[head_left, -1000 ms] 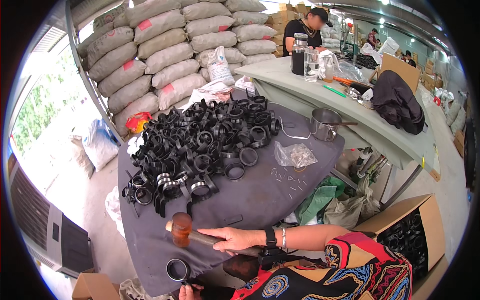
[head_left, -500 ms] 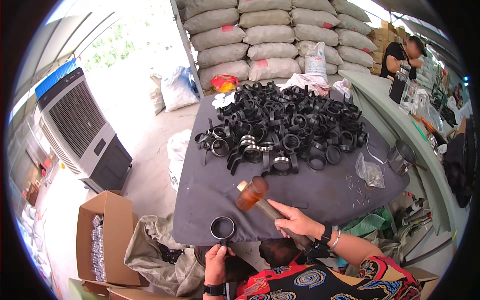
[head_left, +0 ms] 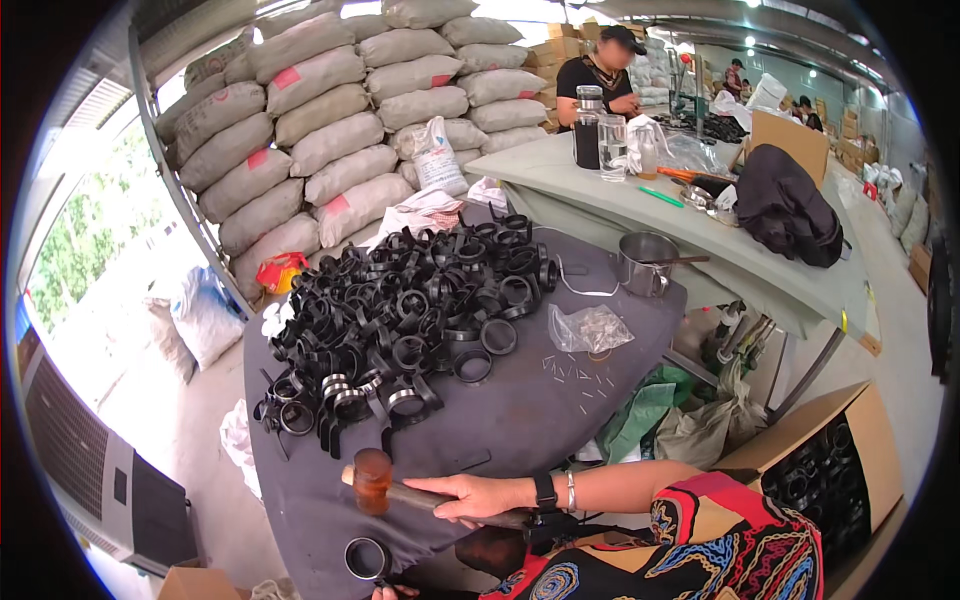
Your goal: Using a mallet to assemble or secure circular plastic components on a workbench.
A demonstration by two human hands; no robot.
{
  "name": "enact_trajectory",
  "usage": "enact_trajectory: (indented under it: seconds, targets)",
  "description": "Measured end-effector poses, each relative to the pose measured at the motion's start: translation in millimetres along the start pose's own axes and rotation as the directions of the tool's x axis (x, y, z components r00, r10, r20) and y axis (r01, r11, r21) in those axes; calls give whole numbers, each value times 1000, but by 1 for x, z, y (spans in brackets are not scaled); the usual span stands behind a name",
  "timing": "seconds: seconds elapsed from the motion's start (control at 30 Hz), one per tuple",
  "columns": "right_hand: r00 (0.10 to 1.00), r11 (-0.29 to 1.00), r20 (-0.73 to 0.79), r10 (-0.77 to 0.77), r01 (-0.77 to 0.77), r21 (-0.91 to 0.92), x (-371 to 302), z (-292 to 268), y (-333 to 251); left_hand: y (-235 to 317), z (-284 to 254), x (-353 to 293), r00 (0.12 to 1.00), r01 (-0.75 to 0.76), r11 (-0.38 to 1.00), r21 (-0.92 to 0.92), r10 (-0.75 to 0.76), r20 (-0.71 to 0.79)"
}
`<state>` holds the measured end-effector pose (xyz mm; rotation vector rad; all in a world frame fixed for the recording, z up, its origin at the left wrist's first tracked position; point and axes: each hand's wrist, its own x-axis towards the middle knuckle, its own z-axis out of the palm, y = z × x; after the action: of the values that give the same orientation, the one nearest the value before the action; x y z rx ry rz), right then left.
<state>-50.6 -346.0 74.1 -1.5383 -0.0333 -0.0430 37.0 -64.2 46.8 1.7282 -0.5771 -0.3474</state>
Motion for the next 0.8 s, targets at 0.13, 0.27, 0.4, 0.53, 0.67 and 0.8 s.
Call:
enact_trajectory:
  seconds: [0.13,0.27,0.4,0.53,0.67,0.8]
  targets:
    - [1000,1000,-2,2,-3,-19,2,-2,3,-7,-3,2,990,-140,960,243,134,39]
    - [1000,1000,9,-14,14,2,5,-2,9,-14,-5,6,998,-48,992,121,41,57]
    - [999,999,3,-46,46,3,4,-1,11,-11,-5,4,999,-21,997,78,18,35]
    - [999,999,-3,-49,49,16,-2,3,9,-10,-8,-1,997,-39,986,165,27,72]
    - [1000,1000,16,6,-6,19,2,5,7,-6,-9,-6,996,-81,976,203,75,37]
    - [995,993,-66,70,-76,-92,2,2,-5,-15,6,14,984,174,858,-483,-167,58]
